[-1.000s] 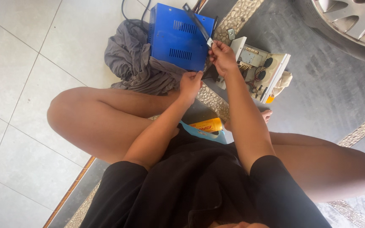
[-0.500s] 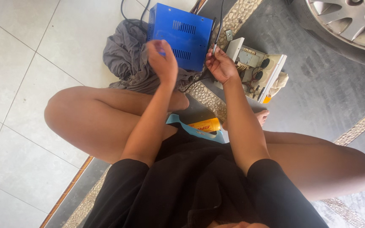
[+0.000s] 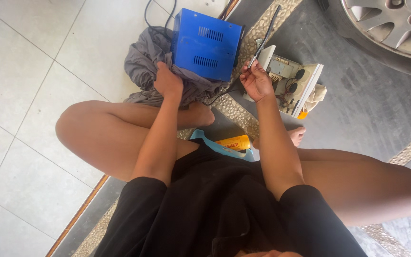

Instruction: The person sits on the floor and uses a screwdriver to remove screws from a blue metal box. They remove a metal bracket, wipe the box with a cloth, and then reattach the bracket to the box.

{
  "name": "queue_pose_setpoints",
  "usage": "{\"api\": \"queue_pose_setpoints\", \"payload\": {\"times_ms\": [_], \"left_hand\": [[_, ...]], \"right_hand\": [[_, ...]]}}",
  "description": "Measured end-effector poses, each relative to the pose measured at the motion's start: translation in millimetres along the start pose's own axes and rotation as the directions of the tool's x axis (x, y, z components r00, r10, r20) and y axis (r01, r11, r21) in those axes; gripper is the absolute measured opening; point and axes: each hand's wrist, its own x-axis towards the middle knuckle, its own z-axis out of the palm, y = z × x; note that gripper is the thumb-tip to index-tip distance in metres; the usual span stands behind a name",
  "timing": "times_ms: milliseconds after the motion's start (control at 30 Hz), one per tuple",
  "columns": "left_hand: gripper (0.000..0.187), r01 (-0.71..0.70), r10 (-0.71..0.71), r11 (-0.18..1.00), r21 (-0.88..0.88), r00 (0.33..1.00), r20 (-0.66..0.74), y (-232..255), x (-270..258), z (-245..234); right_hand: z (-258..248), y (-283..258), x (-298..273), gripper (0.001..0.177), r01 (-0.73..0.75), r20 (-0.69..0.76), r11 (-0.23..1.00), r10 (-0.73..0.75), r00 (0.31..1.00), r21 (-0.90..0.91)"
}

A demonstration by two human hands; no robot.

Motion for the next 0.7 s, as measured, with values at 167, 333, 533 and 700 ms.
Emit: {"api": "queue_pose_setpoints", "payload": {"times_ms": [167, 333, 533, 700], "left_hand": [[0.027, -0.079, 0.079, 0.997, 0.013, 0.997, 0.003, -38, 45, -26], [0.030, 0.167, -0.163, 0.979, 0.117, 0.986, -0.041, -73, 98, -104], [0.103, -0.043, 0.253, 0.921, 0.386, 0.821, -0.511, -54, 93, -125], [0.032, 0.317, -0.087, 0.503, -0.804, 0.944, 0.318, 31, -49, 45]], "right_hand": [[2, -3, -3, 0.007, 0.022, 0.002, 1.000, -0.022, 1.000, -0.009], [2, -6, -3, 0.008, 0.014, -0.009, 1.000, -0.015, 1.000, -0.006], [-2, -3, 2, 0.009, 0.041, -0.073, 0.993, -0.050, 0.996, -0.111], [-4, 1, 22, 0.007, 0.003, -0.084, 0.976, -0.022, 0.996, -0.217]]}}
